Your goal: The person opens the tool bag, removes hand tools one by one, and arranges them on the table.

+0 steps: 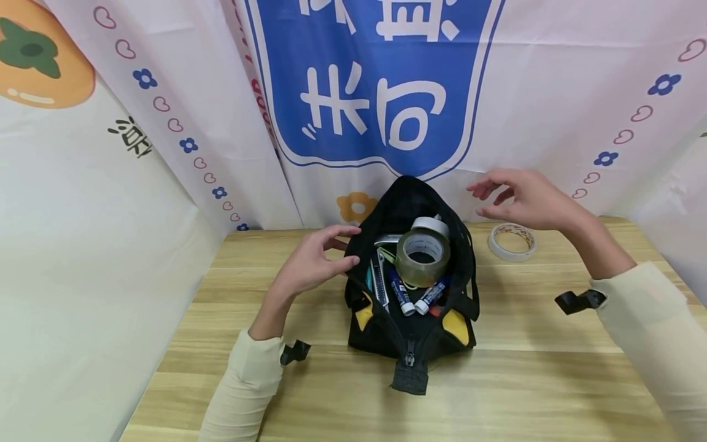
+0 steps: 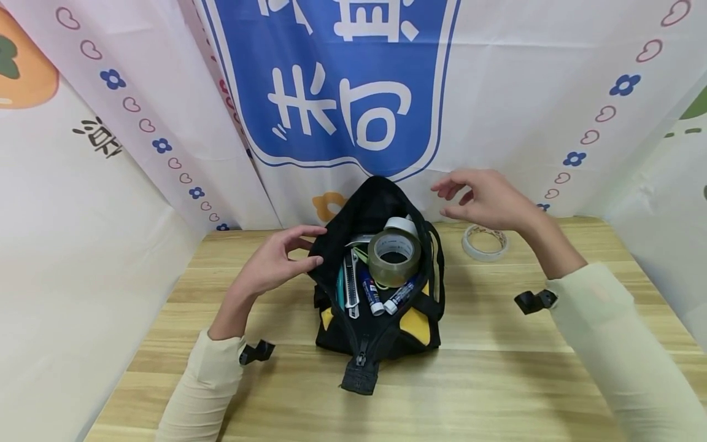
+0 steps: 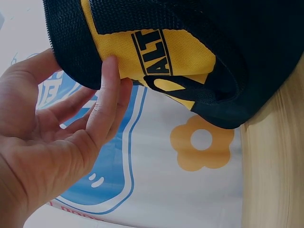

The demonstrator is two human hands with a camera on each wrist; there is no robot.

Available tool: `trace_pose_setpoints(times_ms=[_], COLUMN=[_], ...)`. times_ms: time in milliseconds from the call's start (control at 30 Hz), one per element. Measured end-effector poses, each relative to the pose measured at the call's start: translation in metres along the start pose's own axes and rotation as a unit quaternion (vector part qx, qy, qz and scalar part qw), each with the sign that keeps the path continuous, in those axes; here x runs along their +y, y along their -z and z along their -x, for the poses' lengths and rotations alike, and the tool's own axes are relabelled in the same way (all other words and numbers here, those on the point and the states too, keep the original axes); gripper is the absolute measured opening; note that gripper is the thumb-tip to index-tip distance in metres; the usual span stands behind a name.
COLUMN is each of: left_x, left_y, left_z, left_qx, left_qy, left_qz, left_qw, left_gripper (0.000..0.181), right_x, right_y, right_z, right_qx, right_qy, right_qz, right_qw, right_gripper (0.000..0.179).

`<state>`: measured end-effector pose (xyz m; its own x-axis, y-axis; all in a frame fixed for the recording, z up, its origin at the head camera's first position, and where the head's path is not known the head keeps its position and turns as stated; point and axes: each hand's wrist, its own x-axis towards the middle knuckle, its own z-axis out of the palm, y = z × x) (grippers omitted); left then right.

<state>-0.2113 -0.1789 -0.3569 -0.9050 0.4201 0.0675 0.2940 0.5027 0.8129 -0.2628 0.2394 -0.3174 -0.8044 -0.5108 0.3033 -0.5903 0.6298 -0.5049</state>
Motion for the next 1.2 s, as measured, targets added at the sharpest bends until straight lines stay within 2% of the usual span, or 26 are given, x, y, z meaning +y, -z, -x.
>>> trace_pose_setpoints(times_ms=[500,733,1033,1200], left_x=[-0.002,0.0,-0.001,-0.001], left_y=[0.001,0.0,0.0,0.001], left_z=[0.003,0.004,0.002,0.003], left_qx=[0.002,0.003,0.0,0.001], left_qy=[-0.007,-0.007,-0.016,-0.015], left_qz=[-0.002,-0.003,0.001,0.002], left_qw=[1.0,1.0,0.9999,0.9999], left_gripper=[0.053,0.052,0.053,0.053], right_x=[-0.039,-0.046,-0.055,-0.059], right_y=[-0.009,-0.016,-0.024,-0.032], right_z=[-0.031,-0.041,-0.05,-0.057], right_qx=[-0.016,-0.019,-0.04,-0.047], right_qy=[0.024,0.035,0.024,0.028], right_qz=[-0.027,-0.038,-0.069,-0.069], right_qw=[0.9992,0.9985,0.9965,0.9961], right_gripper=[0.034,0.038,0.037,0.037])
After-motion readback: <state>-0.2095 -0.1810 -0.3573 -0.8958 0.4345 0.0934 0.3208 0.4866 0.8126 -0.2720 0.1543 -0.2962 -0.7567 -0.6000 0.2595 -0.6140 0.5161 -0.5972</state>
